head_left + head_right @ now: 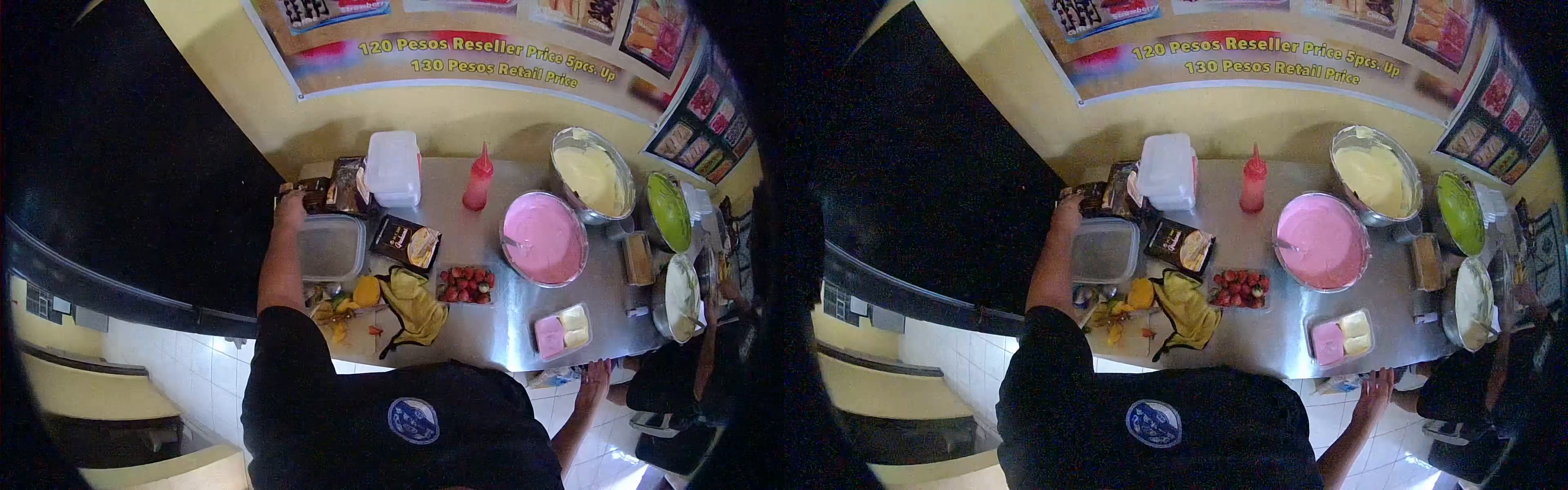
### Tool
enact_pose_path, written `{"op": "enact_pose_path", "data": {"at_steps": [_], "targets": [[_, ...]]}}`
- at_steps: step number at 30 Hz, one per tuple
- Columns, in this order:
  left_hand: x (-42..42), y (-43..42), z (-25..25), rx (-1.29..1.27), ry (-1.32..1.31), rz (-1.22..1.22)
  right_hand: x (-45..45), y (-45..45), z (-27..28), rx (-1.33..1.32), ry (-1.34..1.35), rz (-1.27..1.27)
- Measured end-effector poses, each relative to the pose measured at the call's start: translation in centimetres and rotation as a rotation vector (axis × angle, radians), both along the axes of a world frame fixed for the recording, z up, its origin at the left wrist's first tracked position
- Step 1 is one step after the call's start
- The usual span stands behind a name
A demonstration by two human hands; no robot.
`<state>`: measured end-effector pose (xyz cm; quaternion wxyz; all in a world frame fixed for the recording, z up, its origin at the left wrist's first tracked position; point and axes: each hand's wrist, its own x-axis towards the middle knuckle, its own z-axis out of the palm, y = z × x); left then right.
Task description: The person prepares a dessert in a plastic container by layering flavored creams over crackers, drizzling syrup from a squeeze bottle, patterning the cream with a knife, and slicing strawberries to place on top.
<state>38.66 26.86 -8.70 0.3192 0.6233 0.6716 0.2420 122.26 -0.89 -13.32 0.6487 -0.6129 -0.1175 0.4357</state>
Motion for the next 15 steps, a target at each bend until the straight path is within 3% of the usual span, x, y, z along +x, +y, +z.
{"op": "enact_pose_path", "data": {"at_steps": [2,5,8,12,15], "targets": [[2.4,1.6,-1.9,0.026,0.787,0.213,0.0,-0.1,-0.3,0.017,0.005,-0.027],[2.7,2.7,-1.4,0.166,0.896,0.182,-0.6,0.3,0.3,0.036,-0.001,-0.052],[2.4,3.8,-1.4,0.142,0.988,0.177,-0.9,0.3,0.4,0.065,-0.027,-0.022],[1.0,4.4,-1.2,0.162,0.936,0.125,-2.0,0.3,0.6,0.105,-0.139,0.064],[1.8,3.3,0.9,0.14,0.855,0.137,-2.2,0.5,0.3,0.056,-0.047,-0.014]]}}
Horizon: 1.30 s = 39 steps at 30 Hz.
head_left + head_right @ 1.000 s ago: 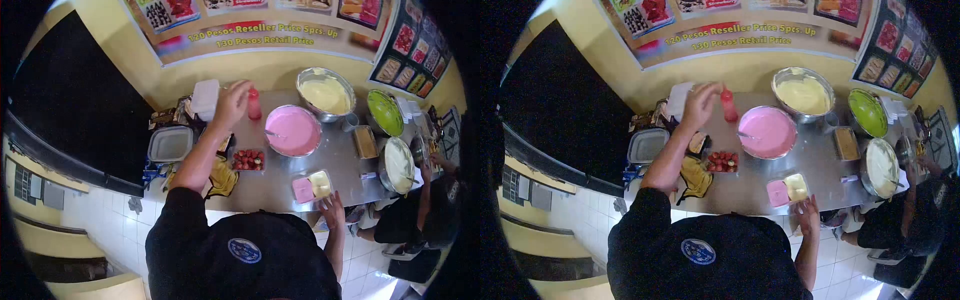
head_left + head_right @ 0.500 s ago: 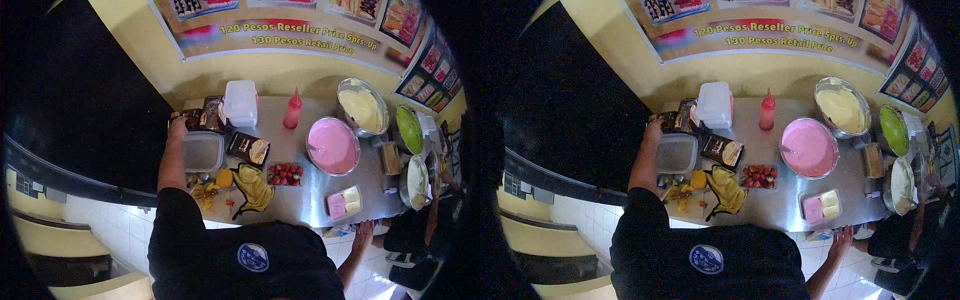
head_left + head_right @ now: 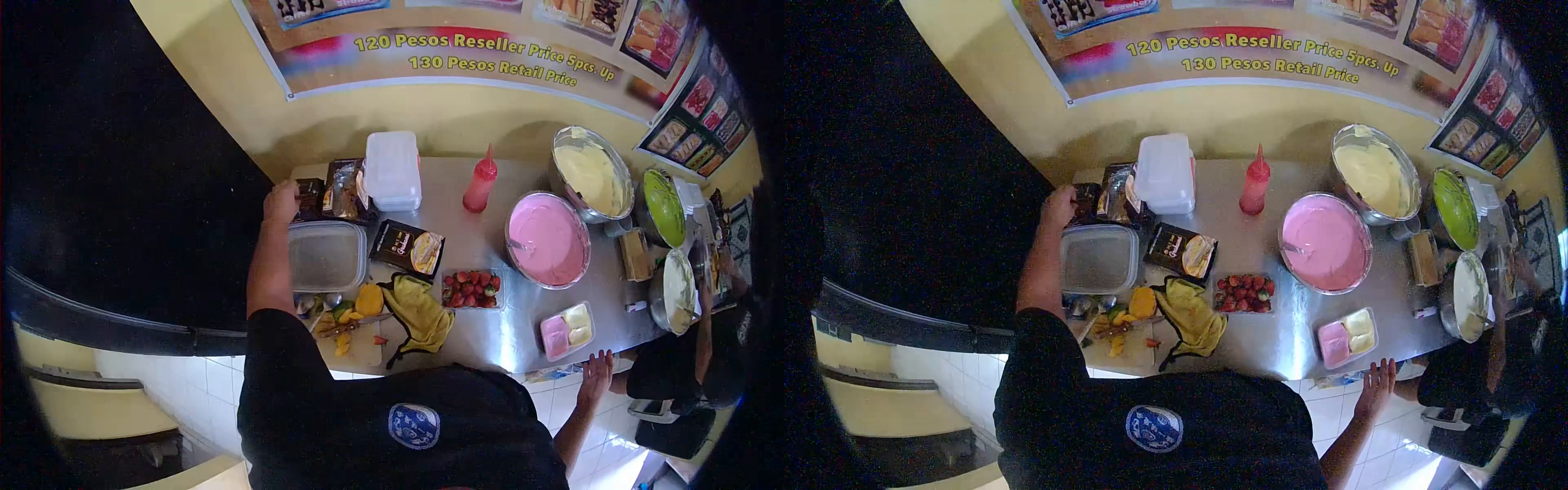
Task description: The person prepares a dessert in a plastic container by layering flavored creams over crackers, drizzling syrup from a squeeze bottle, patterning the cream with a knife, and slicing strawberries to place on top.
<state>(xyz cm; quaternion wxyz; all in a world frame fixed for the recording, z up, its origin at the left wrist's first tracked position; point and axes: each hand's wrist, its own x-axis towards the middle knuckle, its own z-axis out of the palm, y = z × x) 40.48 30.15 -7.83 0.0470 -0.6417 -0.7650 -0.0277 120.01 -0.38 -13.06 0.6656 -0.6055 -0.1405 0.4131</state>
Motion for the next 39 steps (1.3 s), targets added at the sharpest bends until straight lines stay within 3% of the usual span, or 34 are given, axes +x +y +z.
{"op": "enact_pose_path", "data": {"at_steps": [2,6,8,12,14,18,23,28,29,30,31,32,33,35,36,39], "targets": [[-0.6,-0.2,0.0,-0.063,-0.192,0.017,-0.3,0.0,0.2,-0.016,-0.011,0.004],[-1.6,-1.6,0.0,0.011,-0.235,-0.171,-0.5,0.1,-0.1,-0.044,-0.038,0.004],[-2.0,-1.7,-0.5,-0.124,-0.371,-0.171,-0.8,0.2,0.1,-0.035,-0.041,0.048],[-1.6,-1.2,-1.1,-0.082,-0.299,-0.167,-0.7,0.9,-0.2,0.055,-0.001,0.183],[-1.5,-1.1,-1.4,0.024,-0.144,-0.156,-1.3,1.6,0.1,0.041,-0.008,0.178],[-1.8,-0.5,-2.1,0.028,-0.208,-0.211,-1.6,1.5,0.5,0.078,-0.046,0.192],[0.6,-2.4,0.0,0.215,-0.084,-0.148,-1.2,0.6,0.5,0.047,-0.058,0.148],[1.1,-3.4,-0.9,0.664,-0.475,-0.166,-1.0,0.7,0.7,-0.034,-0.053,0.057],[3.8,-5.1,1.5,0.613,-0.573,-0.185,-1.1,0.6,0.5,-0.012,-0.059,0.06],[2.5,-5.0,-1.2,0.659,-0.857,-0.197,-1.1,0.9,0.5,-0.021,-0.046,0.028],[6.2,-7.4,2.0,0.579,-0.491,-0.177,-1.4,1.1,0.7,-0.004,-0.068,0.018],[4.5,-7.3,-0.4,0.595,-0.421,-0.325,-1.0,1.4,0.4,0.015,-0.036,0.035],[6.1,-9.1,0.5,0.455,-0.38,-0.26,-1.6,1.9,1.3,-0.001,-0.051,0.023],[2.9,-9.0,-4.6,0.412,-0.504,-0.284,-1.3,2.5,0.8,0.05,-0.006,0.041],[2.0,-9.4,-5.3,0.326,-0.326,-0.254,-1.8,3.0,2.4,0.004,0.015,0.031],[1.4,-8.7,-6.5,0.076,-0.489,-0.086,-1.4,3.8,2.6,0.037,0.005,0.075]]}}
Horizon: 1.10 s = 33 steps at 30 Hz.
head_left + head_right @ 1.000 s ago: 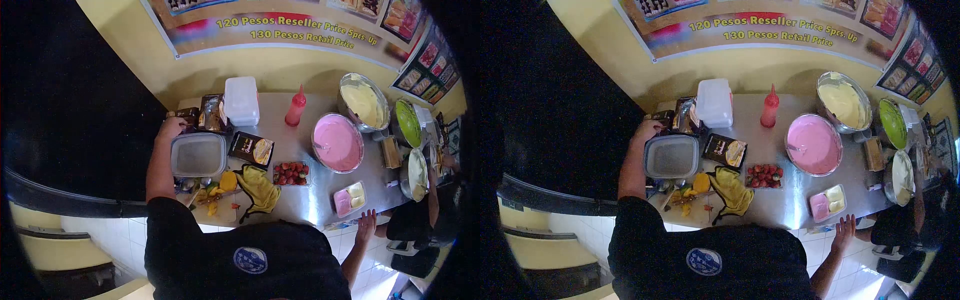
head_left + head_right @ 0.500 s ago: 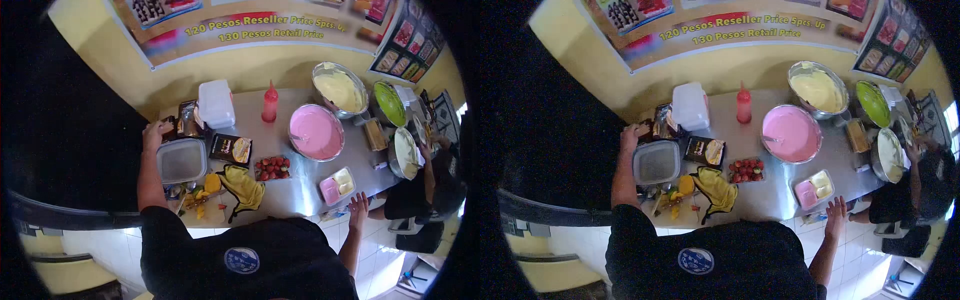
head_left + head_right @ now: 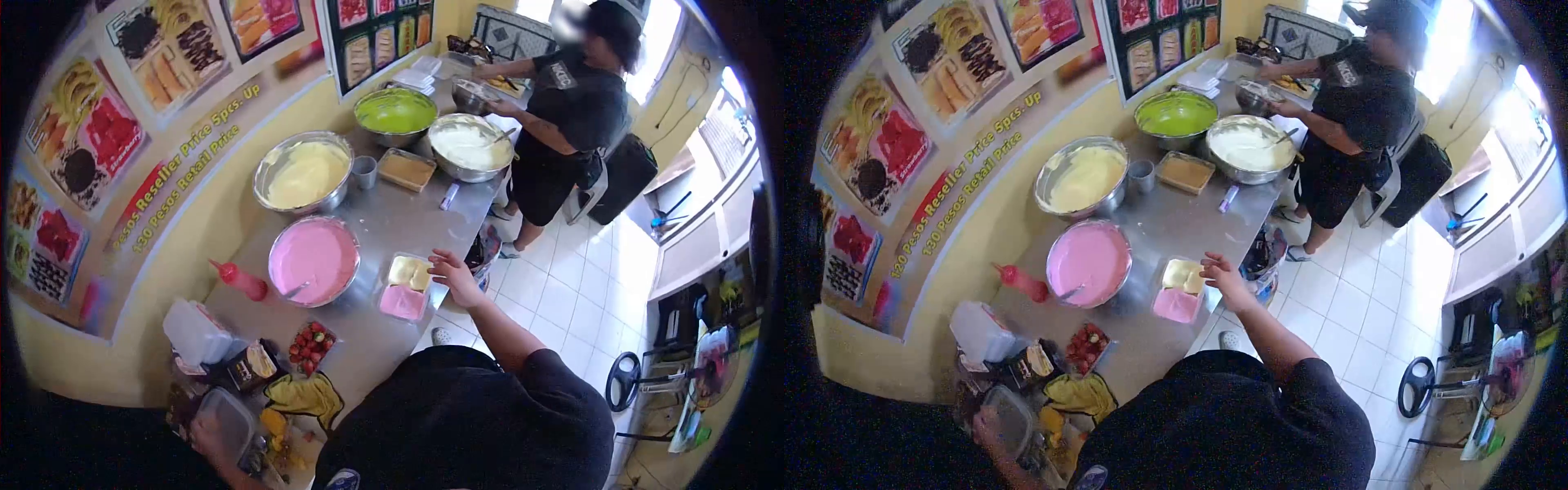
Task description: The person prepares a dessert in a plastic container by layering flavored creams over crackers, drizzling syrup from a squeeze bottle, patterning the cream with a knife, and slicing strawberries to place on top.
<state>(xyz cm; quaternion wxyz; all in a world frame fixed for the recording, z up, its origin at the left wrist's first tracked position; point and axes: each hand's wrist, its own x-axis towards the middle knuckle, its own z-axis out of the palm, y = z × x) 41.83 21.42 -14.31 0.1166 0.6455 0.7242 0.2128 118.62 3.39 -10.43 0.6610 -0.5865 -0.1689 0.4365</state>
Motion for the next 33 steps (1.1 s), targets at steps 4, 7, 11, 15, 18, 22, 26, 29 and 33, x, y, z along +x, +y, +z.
{"op": "enact_pose_path", "data": {"at_steps": [4,7,11,15,18,22,26,29,33], "targets": [[2.6,-2.1,-0.6,-0.022,0.309,-0.076,1.3,0.4,0.4,0.033,-0.008,0.046],[3.3,-2.9,-0.6,-0.049,0.383,-0.032,2.6,0.1,0.7,0.038,0.033,0.029],[3.8,-4.3,-0.4,-0.075,0.464,0.041,5.3,-0.8,-0.7,0.061,0.1,0.01],[3.7,-5.4,0.1,-0.085,0.559,0.119,8.1,-1.5,-2.1,0.069,0.081,0.005],[3.8,-5.6,0.5,-0.01,0.638,0.176,9.9,-2.1,-1.6,0.121,0.128,-0.016],[5.0,-5.8,1.1,0.212,0.442,0.154,12.0,-2.1,-3.4,0.16,0.178,0.035],[14.8,-8.6,6.9,0.16,0.516,0.092,12.3,-1.8,-2.8,0.135,0.187,0.09],[18.1,-10.3,5.7,0.263,0.45,0.227,13.1,-1.3,-2.2,0.112,0.198,0.171],[33.8,-14.6,10.4,0.141,-0.043,0.013,14.2,-0.6,-1.2,0.078,0.138,0.565]]}}
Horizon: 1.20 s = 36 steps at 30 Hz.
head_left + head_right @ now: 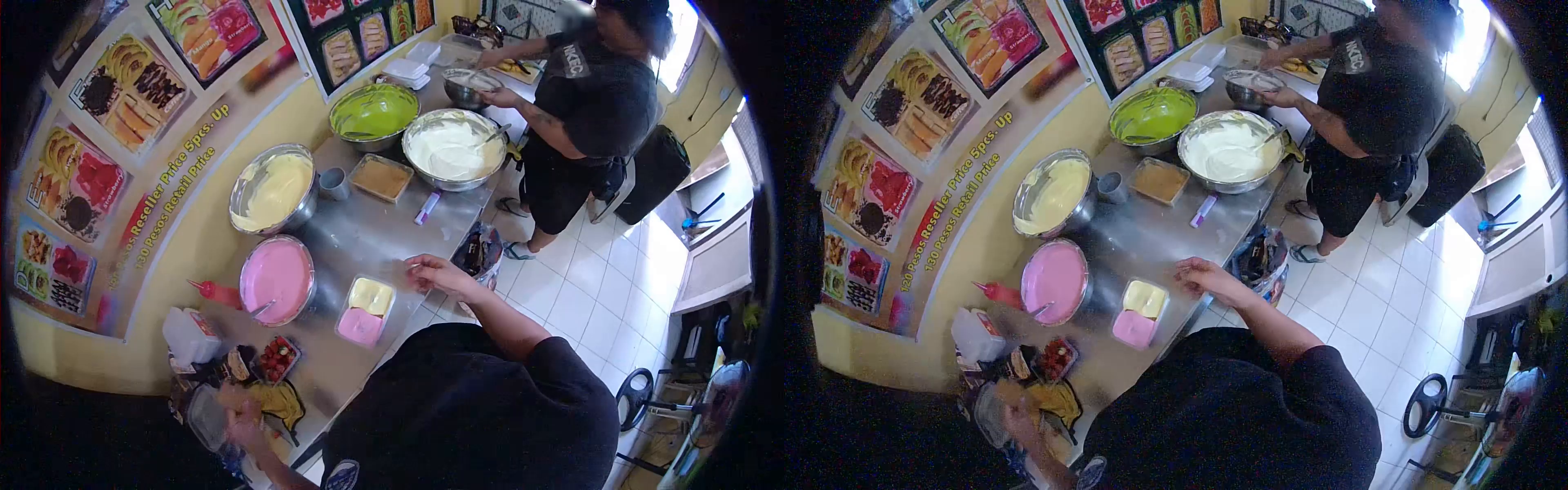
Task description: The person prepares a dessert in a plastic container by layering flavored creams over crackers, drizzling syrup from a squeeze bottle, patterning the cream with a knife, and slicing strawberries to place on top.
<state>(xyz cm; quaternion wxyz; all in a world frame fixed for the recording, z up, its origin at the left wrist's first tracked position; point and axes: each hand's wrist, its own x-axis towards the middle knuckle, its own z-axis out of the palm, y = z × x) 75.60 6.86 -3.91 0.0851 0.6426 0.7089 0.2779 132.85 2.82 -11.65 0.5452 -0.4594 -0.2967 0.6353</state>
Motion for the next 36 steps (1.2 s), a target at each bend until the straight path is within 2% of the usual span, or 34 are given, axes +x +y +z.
{"op": "enact_pose_path", "data": {"at_steps": [1,3,4,5,6,7,8,9,11,12,14,15,17,18,22,23,25,26,28,29,31,32,34,36], "targets": [[6.1,-1.0,2.7,-0.016,-0.08,-0.149,0.0,0.3,0.5,-0.002,-0.004,0.01],[14.4,-0.5,2.5,0.148,-0.205,-0.495,-0.6,1.2,1.8,-0.027,-0.124,0.253],[18.1,-0.1,2.2,0.153,-0.183,-0.606,-0.9,1.6,2.7,-0.07,-0.185,0.342],[21.9,0.1,2.5,0.306,-0.068,-0.785,-0.6,1.7,3.3,-0.066,-0.182,0.355],[25.0,1.0,1.7,0.353,0.021,-0.924,-0.4,1.9,3.8,-0.043,-0.145,0.445],[28.7,0.9,1.5,0.41,-0.014,-0.993,-0.2,1.9,4.4,-0.02,-0.107,0.532],[31.5,1.5,-0.3,0.449,-0.052,-1.071,0.3,1.0,5.5,-0.035,0.088,0.498],[34.0,2.4,-1.6,0.49,-0.032,-1.166,1.1,1.0,4.9,-0.036,0.095,0.505],[38.1,2.9,-1.1,0.415,0.102,-1.214,2.4,0.7,3.0,0.108,-0.043,0.219],[39.3,2.6,-1.1,0.398,0.103,-1.204,2.7,0.4,3.0,0.097,-0.033,0.231],[41.3,2.3,-1.4,0.218,-0.386,-1.0,3.7,-0.2,3.3,0.078,0.172,-0.052],[41.6,2.0,-1.7,0.208,-0.385,-0.989,4.4,-0.3,2.8,0.066,0.177,-0.043],[41.6,1.3,-3.1,-0.476,-0.93,-0.849,5.0,-0.5,1.7,0.141,0.111,-0.07],[41.8,1.9,-5.8,-0.473,-1.023,-0.888,4.9,-0.4,1.3,0.127,0.04,-0.1],[41.6,1.8,-5.4,-0.644,-1.171,-0.741,5.0,-0.6,0.5,0.117,-0.02,-0.084],[41.3,1.9,-5.6,-0.638,-1.174,-0.725,4.8,-0.8,0.7,0.115,-0.017,-0.069],[40.5,2.5,-5.7,-0.566,-0.908,-0.861,4.5,-0.7,1.3,0.09,-0.063,-0.035],[40.0,3.2,-5.9,-0.557,-0.914,-0.841,4.7,-0.3,1.2,0.089,-0.063,-0.014],[38.0,4.4,-6.6,-0.346,-0.864,-0.735,4.9,-0.2,0.2,0.12,-0.021,-0.085],[36.7,5.0,-6.4,-0.353,-0.863,-0.711,5.0,-0.4,0.3,0.107,-0.011,-0.067],[33.9,6.5,-5.7,-0.245,-0.526,-0.67,5.7,-0.5,1.1,0.11,-0.069,-0.119],[32.7,6.4,-5.9,-0.25,-0.526,-0.656,5.8,-0.6,1.0,0.095,-0.051,-0.131],[31.2,6.4,-6.5,-0.453,-0.302,-0.603,6.1,-0.5,0.5,0.113,-0.082,-0.102],[31.0,5.8,-8.1,-0.428,-0.292,-0.603,5.9,-0.3,0.3,0.133,-0.112,-0.082]]}}
